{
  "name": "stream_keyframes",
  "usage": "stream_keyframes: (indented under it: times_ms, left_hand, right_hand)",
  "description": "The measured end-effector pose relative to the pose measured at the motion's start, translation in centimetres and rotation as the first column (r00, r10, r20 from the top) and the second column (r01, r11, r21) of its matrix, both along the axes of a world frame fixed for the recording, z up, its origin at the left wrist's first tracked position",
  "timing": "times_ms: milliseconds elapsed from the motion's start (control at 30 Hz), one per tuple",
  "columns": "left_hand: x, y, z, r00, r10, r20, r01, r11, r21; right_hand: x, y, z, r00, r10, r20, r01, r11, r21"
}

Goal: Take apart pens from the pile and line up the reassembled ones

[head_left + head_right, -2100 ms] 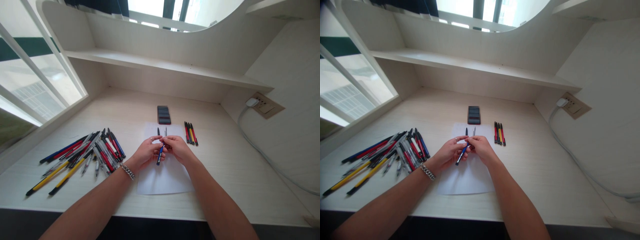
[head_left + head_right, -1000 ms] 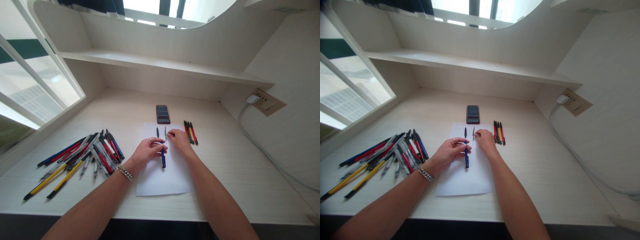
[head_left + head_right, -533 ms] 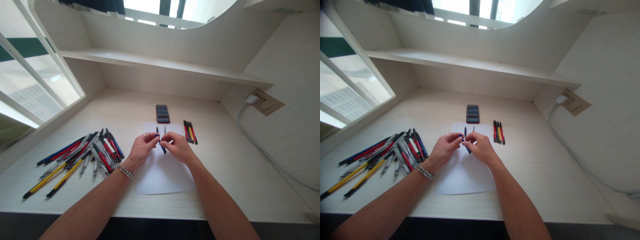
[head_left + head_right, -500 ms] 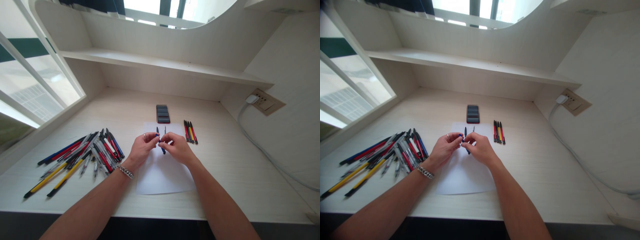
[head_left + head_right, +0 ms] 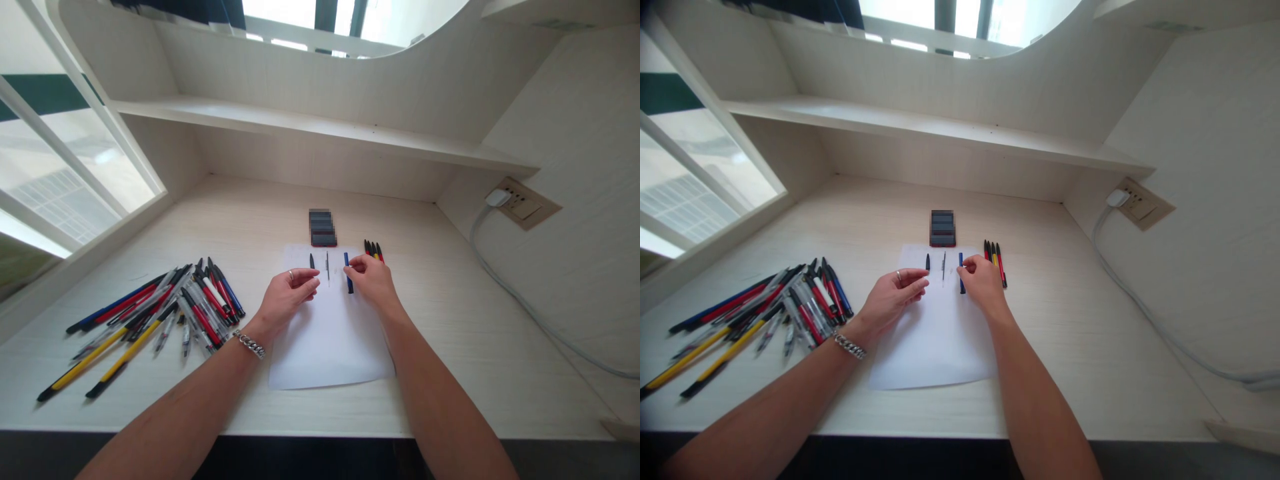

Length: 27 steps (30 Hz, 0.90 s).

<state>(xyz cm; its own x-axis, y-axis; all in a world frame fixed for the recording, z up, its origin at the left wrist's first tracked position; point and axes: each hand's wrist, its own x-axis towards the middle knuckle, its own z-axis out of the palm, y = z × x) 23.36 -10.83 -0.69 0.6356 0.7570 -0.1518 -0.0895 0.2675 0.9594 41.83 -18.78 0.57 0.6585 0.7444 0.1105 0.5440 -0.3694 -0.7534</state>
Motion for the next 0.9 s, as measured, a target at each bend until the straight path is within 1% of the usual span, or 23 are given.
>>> stream_keyframes:
  times_ms: [133, 300, 400, 533, 633, 767, 900]
  left_hand:
    - [0.1, -0.1, 0.0, 1.000, -0.001, -0.022, 0.001, 0.999, 0.032]
    - [0.0, 0.0, 0.0, 1.000, 0.000, -0.027, 0.001, 0.999, 0.035]
    - [0.0, 0.0, 0.0, 0.999, -0.006, -0.051, 0.010, 0.997, 0.079]
    - [0.1, 0.1, 0.0, 0.996, 0.006, -0.094, 0.007, 0.990, 0.143]
    - [0.2, 0.2, 0.2, 0.994, 0.040, -0.104, -0.023, 0.986, 0.163]
    - [0.3, 0.5, 1.1, 0.984, 0.083, -0.157, -0.053, 0.981, 0.187]
    - [1.1, 1.1, 2.1, 0.976, 0.048, -0.213, -0.006, 0.981, 0.194]
  right_hand:
    - [0.3, 0.6, -0.6, 0.995, -0.016, 0.099, 0.025, 0.995, -0.092]
    - [0.0, 1.2, -0.9, 0.969, 0.047, 0.241, -0.005, 0.985, -0.173]
    - [-0.2, 1.3, -1.1, 0.951, 0.075, 0.301, -0.016, 0.981, -0.194]
    - [0.0, 1.1, -1.1, 0.956, 0.076, 0.282, -0.032, 0.987, -0.157]
    - [0.5, 0.7, -0.8, 0.968, 0.033, 0.249, -0.008, 0.995, -0.099]
    - [1.2, 0.0, -0.2, 0.976, -0.011, 0.219, 0.023, 0.998, -0.055]
    - [1.4, -0.5, 0.1, 0.983, -0.004, 0.184, 0.016, 0.998, -0.065]
